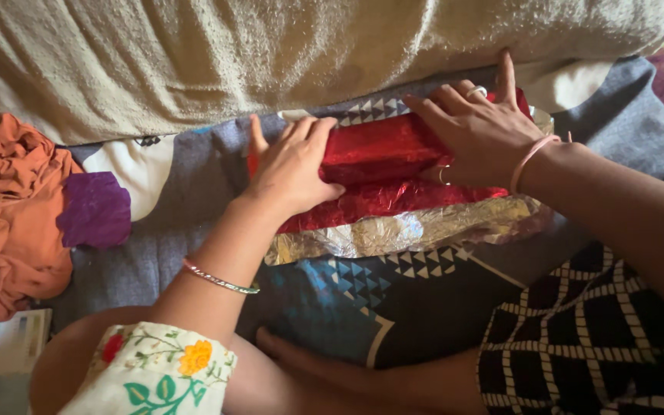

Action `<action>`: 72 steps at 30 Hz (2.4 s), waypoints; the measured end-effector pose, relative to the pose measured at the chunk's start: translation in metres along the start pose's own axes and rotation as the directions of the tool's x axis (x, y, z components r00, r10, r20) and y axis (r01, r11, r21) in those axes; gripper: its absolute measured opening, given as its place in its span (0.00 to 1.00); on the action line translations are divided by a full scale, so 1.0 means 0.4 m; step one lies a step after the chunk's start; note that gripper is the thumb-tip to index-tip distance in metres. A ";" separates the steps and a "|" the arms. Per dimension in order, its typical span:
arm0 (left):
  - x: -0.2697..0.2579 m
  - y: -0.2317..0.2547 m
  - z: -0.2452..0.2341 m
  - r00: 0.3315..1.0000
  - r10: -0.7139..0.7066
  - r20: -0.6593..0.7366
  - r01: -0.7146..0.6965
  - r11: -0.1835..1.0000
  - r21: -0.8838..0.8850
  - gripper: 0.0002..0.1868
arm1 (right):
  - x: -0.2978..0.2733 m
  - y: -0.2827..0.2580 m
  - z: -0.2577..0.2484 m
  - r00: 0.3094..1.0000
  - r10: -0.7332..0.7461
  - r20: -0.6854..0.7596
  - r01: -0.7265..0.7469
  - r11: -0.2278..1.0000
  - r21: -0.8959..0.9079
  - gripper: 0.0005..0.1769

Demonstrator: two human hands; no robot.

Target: The person places a purple rectangular box onto a sheet of gold foil, then covers it with a red foil sheet. They fold the edges of the red foil around the box to create a wrapped package, smoothing the surface and adjusting the folds.

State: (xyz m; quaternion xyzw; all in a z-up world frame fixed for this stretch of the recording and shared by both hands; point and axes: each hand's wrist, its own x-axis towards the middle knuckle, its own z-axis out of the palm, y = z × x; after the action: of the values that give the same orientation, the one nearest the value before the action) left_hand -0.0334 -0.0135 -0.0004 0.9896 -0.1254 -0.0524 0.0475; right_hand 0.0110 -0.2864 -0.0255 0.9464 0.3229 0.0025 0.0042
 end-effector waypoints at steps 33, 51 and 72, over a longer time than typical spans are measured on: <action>-0.011 -0.032 -0.040 0.996 -0.058 0.066 0.057 0.998 0.021 0.70 | -0.022 0.139 -0.009 0.986 0.086 0.142 -0.118 0.964 0.238 0.52; -0.013 0.130 0.108 0.823 0.253 -0.508 -0.310 0.950 -0.028 0.29 | -0.093 0.126 0.010 0.756 0.434 0.491 -0.595 0.142 0.791 0.26; 0.014 0.119 0.138 0.839 0.236 -0.491 -0.269 0.963 0.003 0.25 | -0.084 0.082 0.002 0.713 0.563 0.419 -0.414 -0.144 0.899 0.21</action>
State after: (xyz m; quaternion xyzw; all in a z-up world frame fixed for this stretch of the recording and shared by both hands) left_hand -0.0460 -0.0652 -0.0504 0.9433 -0.2370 0.2008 0.1165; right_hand 0.0044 -0.3329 -0.0262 0.7402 -0.1423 -0.1554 -0.6385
